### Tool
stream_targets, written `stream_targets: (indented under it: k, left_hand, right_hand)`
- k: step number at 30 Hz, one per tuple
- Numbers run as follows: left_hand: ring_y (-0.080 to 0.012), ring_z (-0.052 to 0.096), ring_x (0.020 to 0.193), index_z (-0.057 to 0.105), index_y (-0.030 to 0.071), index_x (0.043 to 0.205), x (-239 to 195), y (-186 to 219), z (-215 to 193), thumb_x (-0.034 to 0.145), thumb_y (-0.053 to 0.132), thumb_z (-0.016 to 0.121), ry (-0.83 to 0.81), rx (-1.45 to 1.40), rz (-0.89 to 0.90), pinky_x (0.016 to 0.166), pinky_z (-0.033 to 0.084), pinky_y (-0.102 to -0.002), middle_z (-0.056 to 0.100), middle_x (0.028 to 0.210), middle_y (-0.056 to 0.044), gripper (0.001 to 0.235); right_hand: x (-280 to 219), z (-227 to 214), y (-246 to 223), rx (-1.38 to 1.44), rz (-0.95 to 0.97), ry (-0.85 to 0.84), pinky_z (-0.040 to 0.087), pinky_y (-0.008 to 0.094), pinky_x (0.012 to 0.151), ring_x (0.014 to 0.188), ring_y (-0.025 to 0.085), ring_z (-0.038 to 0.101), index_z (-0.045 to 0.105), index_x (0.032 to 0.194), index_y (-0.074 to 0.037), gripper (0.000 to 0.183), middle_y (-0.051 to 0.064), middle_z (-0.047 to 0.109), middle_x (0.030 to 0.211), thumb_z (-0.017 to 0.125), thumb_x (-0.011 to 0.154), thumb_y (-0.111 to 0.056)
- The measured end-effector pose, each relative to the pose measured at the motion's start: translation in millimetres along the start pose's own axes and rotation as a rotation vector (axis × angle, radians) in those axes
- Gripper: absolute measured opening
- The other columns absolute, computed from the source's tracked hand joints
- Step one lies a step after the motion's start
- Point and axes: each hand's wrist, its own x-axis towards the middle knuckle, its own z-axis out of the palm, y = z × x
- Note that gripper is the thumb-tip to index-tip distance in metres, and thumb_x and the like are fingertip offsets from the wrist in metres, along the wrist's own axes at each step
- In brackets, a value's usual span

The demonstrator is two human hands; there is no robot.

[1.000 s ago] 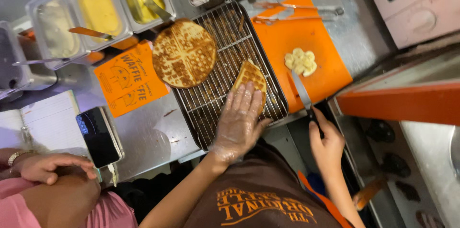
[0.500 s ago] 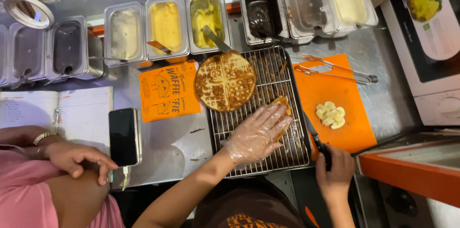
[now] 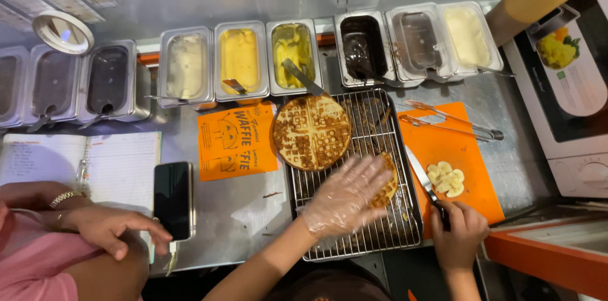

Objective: The person spreads a dark chocolate-like spread onto a waffle using a spatula, then places sliced bananas on top. They repeat this process for a second waffle, adding more spread and fruit. Finally, the person folds the waffles and places them into orange paper wrappers.

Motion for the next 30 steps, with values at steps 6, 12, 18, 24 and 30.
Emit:
stream_targets:
  k: [6, 12, 18, 24, 30]
  left_hand:
    - [-0.0404, 0.022, 0.152, 0.023, 0.003, 0.159, 1.3, -67.4, -63.8, 0.109, 0.047, 0.034, 0.101, 0.094, -0.618, 0.127, 0.006, -0.05, 0.027, 0.162, -0.026, 0.068]
    - [-0.043, 0.025, 0.148, 0.022, -0.001, 0.156, 7.0, -92.1, -84.4, 0.089, 0.064, 0.062, -0.031, 0.23, -0.744, 0.123, 0.012, -0.052, 0.029, 0.157, -0.03, 0.102]
    - [-0.0451, 0.03, 0.144, 0.026, 0.011, 0.158, 8.2, -97.3, -91.2, 0.076, 0.066, 0.075, 0.025, 0.106, -0.823, 0.117, 0.024, -0.055, 0.031, 0.159, -0.024, 0.11]
    - [-0.0434, 0.037, 0.142, 0.036, 0.009, 0.153, 2.9, -89.9, -96.4, 0.073, 0.066, 0.08, 0.079, 0.165, -0.883, 0.115, 0.031, -0.057, 0.04, 0.154, -0.022, 0.107]
    - [-0.0405, 0.051, 0.135, 0.045, 0.005, 0.15, 0.3, -97.9, -97.7, 0.073, 0.058, 0.083, 0.062, 0.04, -0.982, 0.115, 0.039, -0.05, 0.052, 0.144, -0.026, 0.101]
  right_hand:
    - [64.5, 5.8, 25.5, 0.084, -0.095, 0.052, 0.041, 0.043, 0.095, 0.108, 0.03, 0.059, 0.071, 0.119, -0.012, 0.021, 0.011, 0.064, 0.116, 0.069, 0.098, -0.007]
    - [156.9, 48.2, 77.8, -0.178, -0.138, -0.187, 0.028, 0.067, 0.107, 0.136, 0.039, 0.048, 0.056, 0.151, -0.016, 0.069, 0.013, 0.056, 0.15, 0.069, 0.084, -0.018]
    - [177.8, 64.0, 84.0, -0.229, -0.081, -0.391, 0.027, 0.069, 0.115, 0.123, 0.031, 0.059, 0.064, 0.138, -0.024, 0.055, 0.007, 0.065, 0.127, 0.073, 0.084, -0.024]
    - [175.1, 8.7, 53.2, -0.061, -0.133, -0.451, 0.055, 0.046, 0.083, 0.098, 0.037, 0.068, 0.068, 0.125, -0.018, 0.034, 0.011, 0.067, 0.115, 0.069, 0.093, -0.028]
    - [147.3, -62.8, 8.9, 0.096, -0.068, -0.417, 0.054, 0.044, 0.077, 0.089, 0.038, 0.067, 0.071, 0.124, -0.011, 0.037, 0.016, 0.068, 0.1, 0.072, 0.091, -0.025]
